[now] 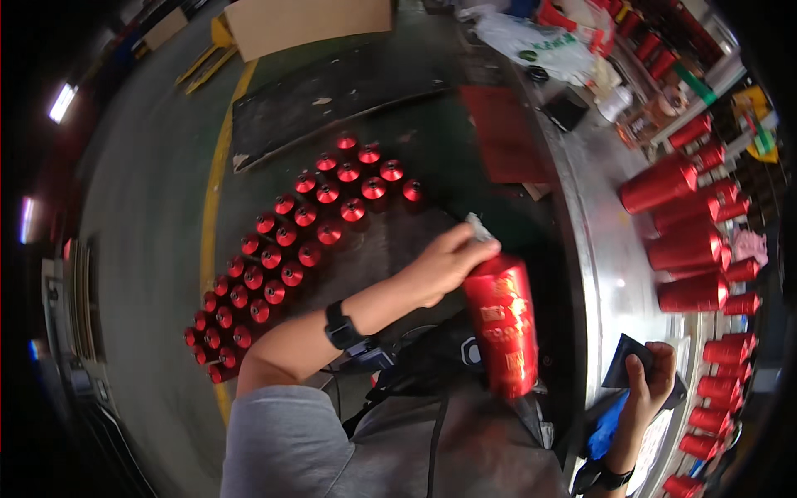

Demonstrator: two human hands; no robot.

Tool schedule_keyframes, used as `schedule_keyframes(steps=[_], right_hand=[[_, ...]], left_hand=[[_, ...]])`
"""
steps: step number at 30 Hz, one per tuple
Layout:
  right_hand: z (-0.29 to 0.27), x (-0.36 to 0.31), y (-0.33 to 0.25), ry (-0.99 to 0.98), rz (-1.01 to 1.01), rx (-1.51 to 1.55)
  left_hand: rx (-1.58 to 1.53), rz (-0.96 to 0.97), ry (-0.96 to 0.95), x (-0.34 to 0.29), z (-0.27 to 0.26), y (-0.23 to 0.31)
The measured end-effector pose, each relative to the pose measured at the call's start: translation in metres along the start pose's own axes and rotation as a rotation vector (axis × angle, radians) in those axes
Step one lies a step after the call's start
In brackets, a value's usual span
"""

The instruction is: The recorder applies labels to red metal bottles at a factory workstation.

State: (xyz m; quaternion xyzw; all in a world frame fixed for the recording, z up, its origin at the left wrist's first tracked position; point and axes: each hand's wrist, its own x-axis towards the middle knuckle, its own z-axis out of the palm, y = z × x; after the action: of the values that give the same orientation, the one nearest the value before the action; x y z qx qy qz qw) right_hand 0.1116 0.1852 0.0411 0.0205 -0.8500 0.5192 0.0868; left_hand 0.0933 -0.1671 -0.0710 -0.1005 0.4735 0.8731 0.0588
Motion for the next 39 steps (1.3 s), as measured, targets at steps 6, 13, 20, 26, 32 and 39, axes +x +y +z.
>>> schedule_keyframes(steps=[6, 13, 20, 26, 32, 39], right_hand=[[0.033, 0.024, 0.006, -0.088, -0.016, 0.039], [0.059, 0.030, 0.003, -0.329, 0.007, -0.042], [0.047, 0.048, 0.062, -0.348, -0.002, -0.024], [0.050, 0.033, 0.073, -0.312, 0.062, -0.040], [0.045, 0.030, 0.092, -0.357, 0.055, -0.111], [0.063, 0.000, 0.104, -0.500, 0.677, -0.500]], left_hand=[[0.549, 0.415, 0.482, -0.061, -0.111, 0.015], [1.093, 0.490, 1.094, -0.145, -0.248, -0.098], [1.000, 0.076, 1.539, -0.252, -0.359, -0.215], [0.991, -0.173, 1.851, -0.354, -0.398, -0.271], [0.879, -0.409, 2.131, -0.438, -0.438, -0.306], [0.736, -0.508, 2.303, -0.517, -0.488, -0.321]])
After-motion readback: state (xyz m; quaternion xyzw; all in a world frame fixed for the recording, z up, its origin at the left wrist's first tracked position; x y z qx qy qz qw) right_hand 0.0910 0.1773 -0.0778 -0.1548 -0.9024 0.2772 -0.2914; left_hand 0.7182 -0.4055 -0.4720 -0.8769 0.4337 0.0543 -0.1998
